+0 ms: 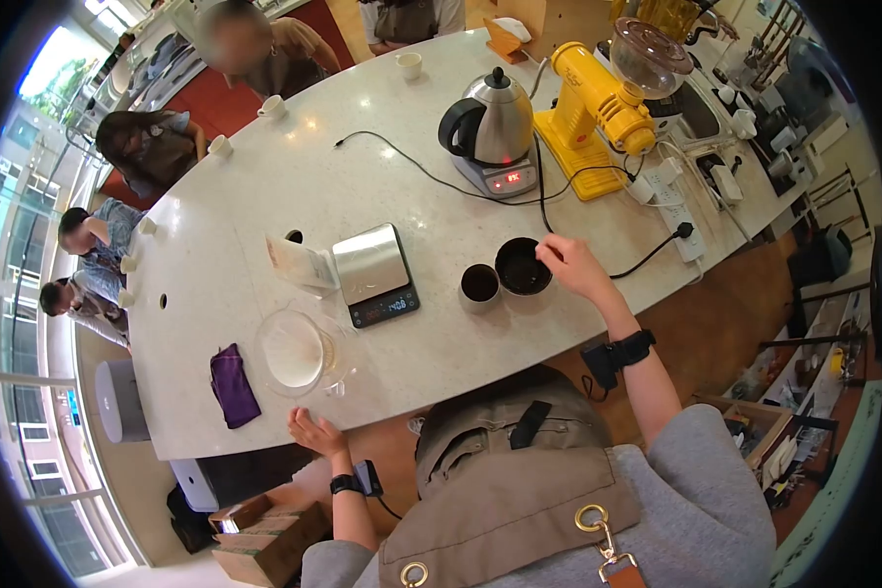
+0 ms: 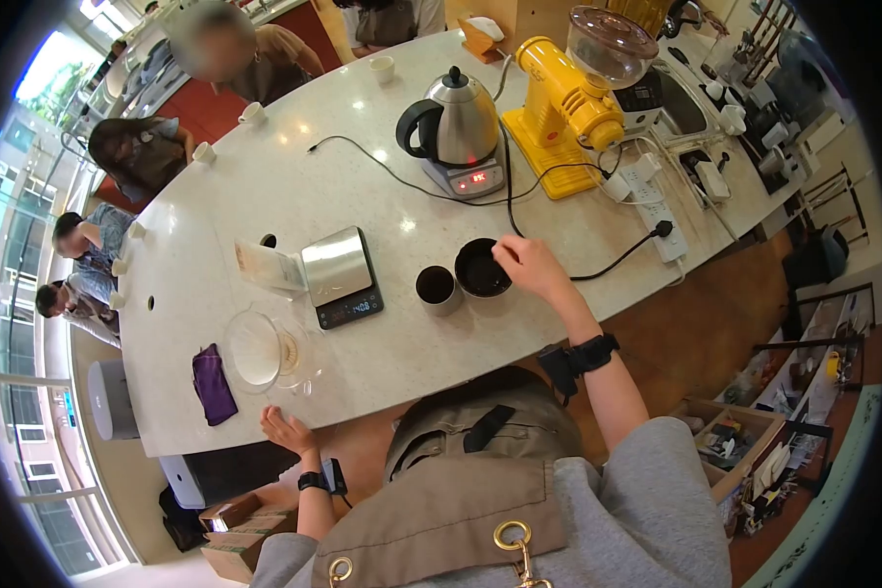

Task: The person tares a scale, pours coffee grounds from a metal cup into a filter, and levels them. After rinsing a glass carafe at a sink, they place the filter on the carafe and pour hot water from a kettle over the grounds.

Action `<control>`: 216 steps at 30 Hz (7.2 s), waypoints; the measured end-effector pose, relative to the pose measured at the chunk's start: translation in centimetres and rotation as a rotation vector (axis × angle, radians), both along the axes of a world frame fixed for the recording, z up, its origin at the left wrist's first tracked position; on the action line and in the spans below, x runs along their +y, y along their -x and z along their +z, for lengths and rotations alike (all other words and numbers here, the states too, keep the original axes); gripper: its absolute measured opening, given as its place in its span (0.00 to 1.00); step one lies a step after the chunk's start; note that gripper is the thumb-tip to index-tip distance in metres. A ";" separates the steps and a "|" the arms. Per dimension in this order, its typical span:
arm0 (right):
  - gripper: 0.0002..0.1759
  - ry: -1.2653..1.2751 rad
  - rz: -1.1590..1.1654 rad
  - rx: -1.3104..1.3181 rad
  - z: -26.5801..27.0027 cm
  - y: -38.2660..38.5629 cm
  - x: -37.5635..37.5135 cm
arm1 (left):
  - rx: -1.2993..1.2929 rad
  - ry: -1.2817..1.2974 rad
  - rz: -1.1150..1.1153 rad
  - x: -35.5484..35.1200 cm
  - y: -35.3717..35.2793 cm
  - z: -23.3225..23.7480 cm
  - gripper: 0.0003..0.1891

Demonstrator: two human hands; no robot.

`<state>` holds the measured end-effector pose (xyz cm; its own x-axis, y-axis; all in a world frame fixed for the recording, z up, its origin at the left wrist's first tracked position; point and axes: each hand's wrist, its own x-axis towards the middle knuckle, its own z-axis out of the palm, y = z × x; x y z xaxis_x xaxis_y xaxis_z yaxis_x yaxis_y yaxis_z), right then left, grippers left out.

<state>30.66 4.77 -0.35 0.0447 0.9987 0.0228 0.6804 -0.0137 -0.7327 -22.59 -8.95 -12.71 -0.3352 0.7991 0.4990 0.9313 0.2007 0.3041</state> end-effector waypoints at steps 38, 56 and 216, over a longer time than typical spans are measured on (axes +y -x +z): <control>0.30 -0.164 0.260 -0.332 4.2 12.7 4.5 | -0.053 -0.092 0.007 0.0 -0.6 0.9 0.21; 0.37 0.006 0.230 -0.386 1.9 12.4 6.7 | -0.069 -0.113 -0.006 0.1 -0.6 1.1 0.20; 0.30 -0.209 0.521 -0.371 6.9 12.4 3.1 | 0.027 -0.126 -0.066 -0.4 0.5 -0.6 0.24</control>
<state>18.23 7.90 6.52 -0.4901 0.8605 0.1390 0.7669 0.5015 -0.4005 -23.12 -9.30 -13.34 -0.2689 0.7497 0.6046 0.9494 0.1005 0.2976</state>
